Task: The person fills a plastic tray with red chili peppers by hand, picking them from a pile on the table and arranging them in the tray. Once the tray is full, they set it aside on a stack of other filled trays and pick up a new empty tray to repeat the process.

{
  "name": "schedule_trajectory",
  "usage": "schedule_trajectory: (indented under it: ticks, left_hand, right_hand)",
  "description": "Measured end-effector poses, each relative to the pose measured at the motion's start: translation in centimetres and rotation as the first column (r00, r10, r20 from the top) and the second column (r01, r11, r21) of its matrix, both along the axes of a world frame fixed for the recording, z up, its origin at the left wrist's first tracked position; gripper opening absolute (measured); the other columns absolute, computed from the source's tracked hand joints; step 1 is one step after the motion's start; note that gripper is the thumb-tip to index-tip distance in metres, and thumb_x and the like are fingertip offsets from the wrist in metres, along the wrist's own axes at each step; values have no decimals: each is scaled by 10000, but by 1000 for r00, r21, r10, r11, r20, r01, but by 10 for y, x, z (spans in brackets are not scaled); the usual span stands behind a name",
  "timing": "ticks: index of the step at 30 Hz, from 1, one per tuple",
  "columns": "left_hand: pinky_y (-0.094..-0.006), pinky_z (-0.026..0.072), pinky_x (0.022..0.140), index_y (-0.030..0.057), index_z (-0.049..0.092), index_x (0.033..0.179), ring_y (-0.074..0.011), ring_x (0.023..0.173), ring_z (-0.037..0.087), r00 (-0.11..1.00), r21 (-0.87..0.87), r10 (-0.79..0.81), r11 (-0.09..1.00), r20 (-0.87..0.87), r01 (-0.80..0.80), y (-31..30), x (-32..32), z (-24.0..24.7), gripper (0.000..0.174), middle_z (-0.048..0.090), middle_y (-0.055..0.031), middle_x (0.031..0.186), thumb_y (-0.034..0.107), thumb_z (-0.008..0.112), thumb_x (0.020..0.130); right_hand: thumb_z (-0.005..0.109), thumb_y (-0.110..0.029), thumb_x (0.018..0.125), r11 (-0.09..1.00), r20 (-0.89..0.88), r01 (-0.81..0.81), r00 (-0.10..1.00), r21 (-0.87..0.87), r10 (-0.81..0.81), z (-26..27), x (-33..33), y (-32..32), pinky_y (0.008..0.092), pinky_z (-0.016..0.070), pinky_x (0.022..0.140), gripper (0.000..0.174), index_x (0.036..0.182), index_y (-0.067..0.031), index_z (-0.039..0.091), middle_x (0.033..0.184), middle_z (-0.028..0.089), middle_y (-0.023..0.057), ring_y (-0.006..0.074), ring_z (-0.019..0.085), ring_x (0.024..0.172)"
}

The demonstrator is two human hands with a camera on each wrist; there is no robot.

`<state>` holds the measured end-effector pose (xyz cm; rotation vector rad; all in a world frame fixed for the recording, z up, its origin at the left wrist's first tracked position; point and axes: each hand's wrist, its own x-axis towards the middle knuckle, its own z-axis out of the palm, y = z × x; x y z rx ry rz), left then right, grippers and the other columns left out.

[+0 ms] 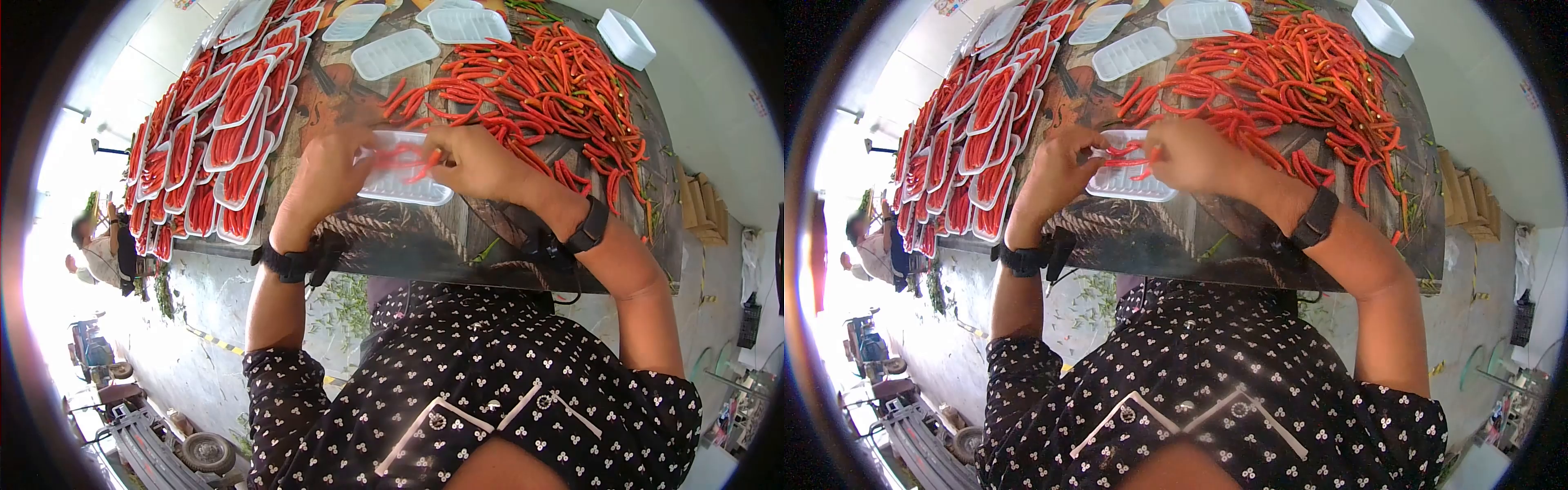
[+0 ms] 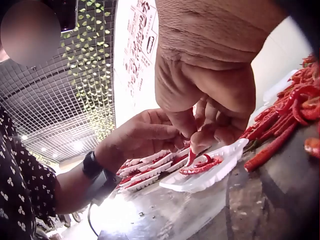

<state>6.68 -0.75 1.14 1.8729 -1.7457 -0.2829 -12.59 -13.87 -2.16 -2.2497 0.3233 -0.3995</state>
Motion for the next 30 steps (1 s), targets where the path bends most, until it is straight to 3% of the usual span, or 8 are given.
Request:
schedule_trajectory:
  ticks: [1, 3, 4, 6, 15, 18, 28, 30]
  left_hand:
    - [-370, 501, 794, 0, 678, 933, -304, 889, 662, 987, -49, -9, 999, 158, 17, 2, 4, -6, 195, 675, -160, 919, 41, 680, 742]
    - [-405, 494, 790, 25, 687, 909, -332, 889, 638, 991, 7, -13, 1000, 131, 12, 5, 9, -14, 167, 663, -162, 923, 81, 663, 754]
    - [-439, 487, 787, 49, 695, 886, -359, 889, 613, 995, 62, -17, 998, 102, 11, 6, 9, -16, 148, 651, -164, 926, 121, 647, 766]
    - [-439, 486, 770, 58, 697, 892, -360, 869, 613, 993, 48, -30, 999, 115, 25, 6, 10, -16, 146, 645, -162, 902, 126, 649, 772]
    - [-403, 478, 732, 37, 696, 913, -334, 832, 625, 989, 110, -58, 993, 133, 44, 5, 1, -11, 170, 635, -140, 884, 108, 687, 759]
    - [-406, 481, 735, 39, 698, 906, -338, 842, 626, 988, 110, -56, 993, 145, 40, 5, 2, -14, 155, 636, -141, 892, 93, 676, 763]
    - [-386, 511, 732, 15, 698, 922, -333, 829, 655, 987, 91, -66, 994, 144, 53, 5, 7, -17, 155, 668, -155, 904, 29, 642, 778]
    - [-386, 511, 731, 13, 696, 920, -333, 827, 655, 988, 87, -69, 995, 138, 57, 4, 7, -18, 155, 667, -156, 899, 23, 644, 775]
  right_hand:
    - [638, -52, 802, 1000, 1, -1, 1000, 1, 1, 3, -2, 2, 317, 497, 643, 126, 914, -4, 604, 835, 656, 121, 184, 658, 733]
    - [649, -76, 766, 984, -105, 12, 994, -180, -31, 7, -3, 4, 377, 505, 674, 106, 846, -13, 622, 855, 634, 155, 297, 654, 758]
    - [649, -76, 766, 984, -106, 10, 994, -179, -30, 6, -4, 3, 377, 505, 674, 106, 846, -13, 622, 855, 634, 155, 297, 654, 758]
    - [658, -99, 743, 881, -46, 5, 998, -474, -30, 1, -5, 2, 426, 498, 691, 131, 853, -27, 651, 849, 621, 156, 343, 628, 791]
    - [673, -114, 744, 844, 9, -35, 999, -535, 47, -2, 1, 1, 406, 469, 801, 109, 831, -58, 706, 819, 579, 94, 291, 573, 869]
    - [682, -185, 715, 859, 108, 7, 993, -513, 57, -12, 8, 6, 435, 480, 760, 111, 713, -74, 675, 817, 597, 100, 303, 589, 869]
    - [625, -111, 711, 844, 32, 10, 999, -536, 8, -6, 9, 7, 447, 480, 761, 75, 716, -49, 666, 821, 621, 128, 315, 606, 866]
    - [671, -88, 709, 843, 35, 18, 999, -537, 1, -3, 7, 7, 422, 470, 747, 93, 794, -52, 653, 808, 581, 105, 308, 586, 837]
